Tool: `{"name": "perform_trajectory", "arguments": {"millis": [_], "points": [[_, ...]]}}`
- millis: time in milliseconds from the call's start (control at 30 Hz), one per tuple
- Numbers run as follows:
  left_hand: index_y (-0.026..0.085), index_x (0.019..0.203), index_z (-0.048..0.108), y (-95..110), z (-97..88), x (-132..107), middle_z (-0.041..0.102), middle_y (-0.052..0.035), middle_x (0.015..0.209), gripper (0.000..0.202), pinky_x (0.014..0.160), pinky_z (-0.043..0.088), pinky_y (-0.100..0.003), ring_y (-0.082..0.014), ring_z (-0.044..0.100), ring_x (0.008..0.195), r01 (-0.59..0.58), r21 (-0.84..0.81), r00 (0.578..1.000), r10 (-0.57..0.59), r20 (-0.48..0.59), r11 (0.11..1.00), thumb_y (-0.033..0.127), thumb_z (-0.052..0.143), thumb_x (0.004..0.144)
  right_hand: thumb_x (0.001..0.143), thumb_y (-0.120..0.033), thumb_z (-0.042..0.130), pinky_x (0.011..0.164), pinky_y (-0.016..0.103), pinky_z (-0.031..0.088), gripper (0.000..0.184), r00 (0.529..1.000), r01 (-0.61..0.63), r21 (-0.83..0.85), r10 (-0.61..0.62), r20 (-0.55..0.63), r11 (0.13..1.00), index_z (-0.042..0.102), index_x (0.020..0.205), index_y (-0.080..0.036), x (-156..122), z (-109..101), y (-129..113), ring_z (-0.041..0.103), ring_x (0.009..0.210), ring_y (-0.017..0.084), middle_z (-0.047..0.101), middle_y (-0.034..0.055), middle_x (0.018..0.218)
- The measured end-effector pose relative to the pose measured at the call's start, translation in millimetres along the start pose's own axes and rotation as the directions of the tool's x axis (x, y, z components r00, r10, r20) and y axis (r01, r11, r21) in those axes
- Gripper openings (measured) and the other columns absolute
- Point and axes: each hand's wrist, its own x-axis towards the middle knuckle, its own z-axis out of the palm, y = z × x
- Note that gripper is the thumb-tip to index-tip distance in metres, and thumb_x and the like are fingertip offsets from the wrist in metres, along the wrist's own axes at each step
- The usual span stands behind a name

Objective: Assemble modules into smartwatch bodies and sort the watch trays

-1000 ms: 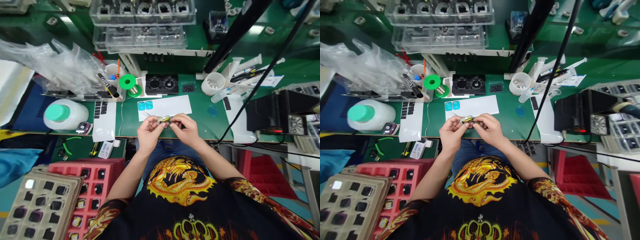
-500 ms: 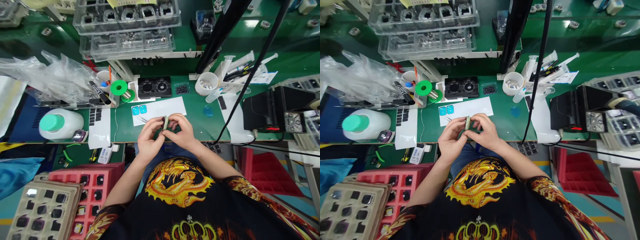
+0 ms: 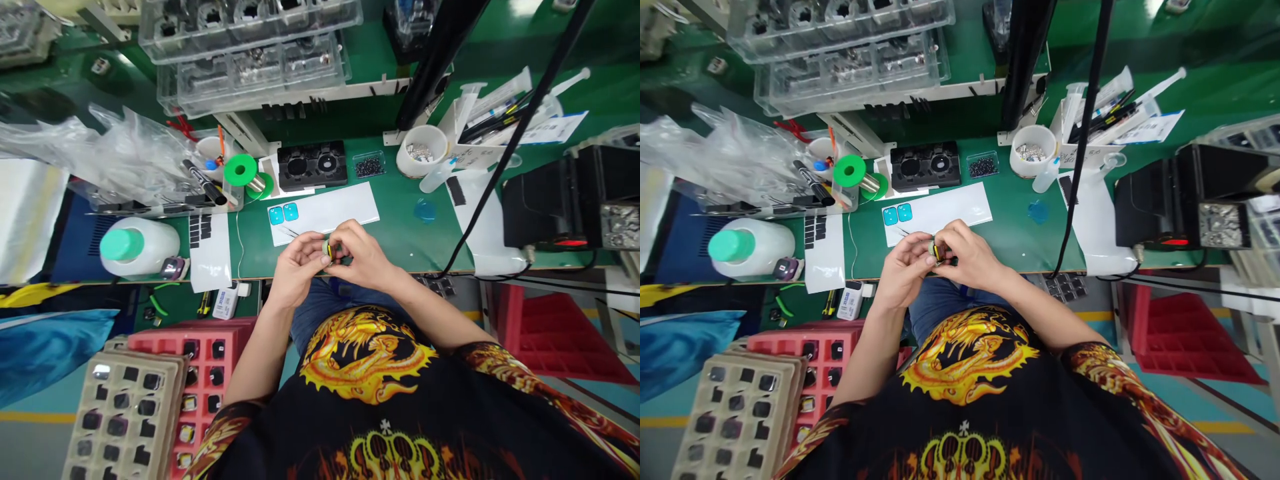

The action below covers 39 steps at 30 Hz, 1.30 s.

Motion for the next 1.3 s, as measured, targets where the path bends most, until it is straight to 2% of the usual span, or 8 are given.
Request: {"name": "perform_trajectory", "arguments": {"millis": [167,333,567,700,833,933,1133,1300], "points": [[0.025,0.126,0.083,0,-9.0,0,0.083,-0.0067,0.119,0.049,0.095,0.068,-0.029,-0.018,0.081,0.101,0.031,-0.01,0.993,-0.029,0.117,0.999,0.024,0.103,0.081,0.092,-0.023,0.082,0.07,0.031,0.05,0.031,0.997,0.013,0.042,-0.016,0.078,0.999,0.052,0.1,-0.025,3,-1,1,0.054,0.079,0.016,0.056,0.002,0.107],[0.023,0.123,0.086,-2,-12.7,4,0.082,-0.007,0.113,0.042,0.085,0.067,-0.026,-0.0182,0.08,0.099,0.07,-0.051,0.994,-0.065,0.093,0.996,0.026,0.101,0.084,0.094,-0.027,0.08,0.074,0.032,0.044,0.036,0.998,0.061,0.028,-0.06,-0.006,0.998,0.045,0.091,-0.026,4,2,3,0.053,0.083,0.018,0.058,0.0006,0.095],[0.023,0.124,0.083,0,-15.0,5,0.082,-0.0069,0.113,0.043,0.092,0.071,-0.033,-0.0206,0.082,0.101,0.1,-0.093,0.992,-0.093,0.081,0.991,0.026,0.1,0.085,0.098,-0.02,0.075,0.072,0.03,0.047,0.023,0.997,0.08,0.132,-0.077,-0.03,0.988,0.068,0.119,-0.023,0,4,1,0.056,0.073,0.015,0.068,-0.0021,0.09],[0.022,0.123,0.083,3,-14.7,3,0.082,-0.0048,0.11,0.04,0.091,0.072,-0.03,-0.0175,0.081,0.098,0.113,-0.13,0.992,-0.104,0.075,0.985,0.024,0.099,0.085,0.103,-0.017,0.072,0.072,0.028,0.049,0.007,0.989,0.13,0.16,-0.116,-0.092,0.978,0.077,0.105,-0.021,2,1,-1,0.063,0.078,0.014,0.071,0.0012,0.095],[0.021,0.126,0.082,2,-10.9,-3,0.082,-0.0073,0.114,0.039,0.092,0.074,-0.036,-0.022,0.084,0.1,0.146,-0.159,0.986,-0.13,0.109,0.976,0.027,0.096,0.09,0.102,-0.015,0.071,0.074,0.029,0.052,0.007,0.966,0.084,0.13,-0.049,-0.252,0.988,0.076,0.101,-0.019,4,-2,-2,0.066,0.083,0.016,0.072,0.0032,0.097],[0.02,0.129,0.08,-1,-6.7,-11,0.082,-0.0094,0.114,0.041,0.09,0.074,-0.036,-0.0247,0.085,0.1,0.2,-0.175,0.975,-0.178,0.134,0.964,0.03,0.095,0.091,0.101,-0.014,0.068,0.075,0.029,0.053,0.009,0.952,0.093,0.105,-0.057,-0.302,0.99,0.075,0.099,-0.018,4,-2,-3,0.067,0.083,0.015,0.072,0.0034,0.096],[0.019,0.125,0.078,2,-1.7,-16,0.082,-0.0073,0.109,0.042,0.085,0.075,-0.034,-0.0223,0.085,0.091,0.222,-0.242,0.974,-0.203,0.101,0.945,0.032,0.096,0.089,0.097,-0.013,0.064,0.067,0.027,0.05,0.016,0.969,0.064,0.107,-0.037,-0.245,0.992,0.079,0.099,-0.019,2,1,-3,0.063,0.073,0.013,0.072,0.0021,0.093],[0.019,0.126,0.073,5,-3.4,-15,0.08,-0.0067,0.102,0.048,0.075,0.073,-0.031,-0.0228,0.084,0.086,0.249,-0.217,0.969,-0.24,0.066,0.944,0.037,0.096,0.088,0.094,-0.013,0.066,0.07,0.028,0.05,0.014,0.981,0.031,0.105,-0.01,-0.195,0.994,0.078,0.092,-0.019,3,0,-5,0.063,0.073,0.013,0.072,0.0015,0.088]]}}
